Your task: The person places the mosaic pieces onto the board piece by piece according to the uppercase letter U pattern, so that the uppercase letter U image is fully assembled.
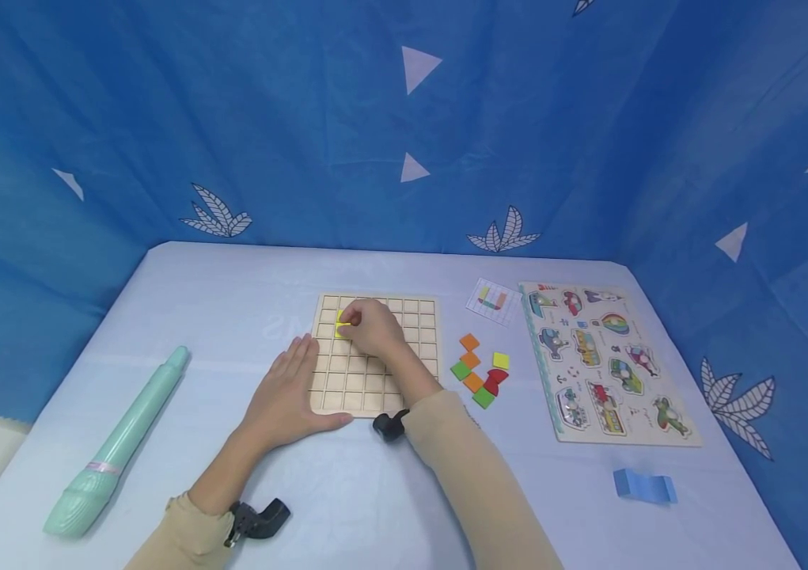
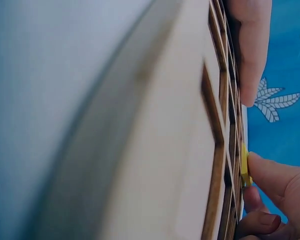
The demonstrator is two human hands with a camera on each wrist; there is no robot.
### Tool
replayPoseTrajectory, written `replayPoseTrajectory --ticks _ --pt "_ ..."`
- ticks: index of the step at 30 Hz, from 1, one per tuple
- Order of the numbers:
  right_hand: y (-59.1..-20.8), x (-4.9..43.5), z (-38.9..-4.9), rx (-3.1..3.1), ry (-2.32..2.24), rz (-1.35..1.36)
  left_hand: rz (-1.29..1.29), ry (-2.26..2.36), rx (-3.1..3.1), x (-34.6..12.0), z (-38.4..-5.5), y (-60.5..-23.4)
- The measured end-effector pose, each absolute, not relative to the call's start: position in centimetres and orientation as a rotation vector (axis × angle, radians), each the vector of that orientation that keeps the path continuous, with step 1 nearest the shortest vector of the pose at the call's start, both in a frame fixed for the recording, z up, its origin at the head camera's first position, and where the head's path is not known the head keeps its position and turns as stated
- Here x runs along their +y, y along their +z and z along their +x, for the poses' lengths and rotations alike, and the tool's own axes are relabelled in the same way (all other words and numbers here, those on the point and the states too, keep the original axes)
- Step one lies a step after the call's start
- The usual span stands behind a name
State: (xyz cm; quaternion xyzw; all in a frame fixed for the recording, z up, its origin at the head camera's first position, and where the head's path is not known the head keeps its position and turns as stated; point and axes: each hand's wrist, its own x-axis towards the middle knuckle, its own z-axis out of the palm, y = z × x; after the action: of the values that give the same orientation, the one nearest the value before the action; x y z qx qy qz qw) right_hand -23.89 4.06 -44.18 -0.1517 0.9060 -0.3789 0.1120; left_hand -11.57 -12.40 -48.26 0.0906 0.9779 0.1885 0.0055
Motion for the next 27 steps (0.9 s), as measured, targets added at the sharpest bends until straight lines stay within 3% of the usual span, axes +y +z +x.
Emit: replayPoseTrajectory --ticks 27 --pt "-43.0 6.6 -22.8 2.612 -1.226 -0.447 0.275 0.576 3.068 -12.4 -11.6 -48.4"
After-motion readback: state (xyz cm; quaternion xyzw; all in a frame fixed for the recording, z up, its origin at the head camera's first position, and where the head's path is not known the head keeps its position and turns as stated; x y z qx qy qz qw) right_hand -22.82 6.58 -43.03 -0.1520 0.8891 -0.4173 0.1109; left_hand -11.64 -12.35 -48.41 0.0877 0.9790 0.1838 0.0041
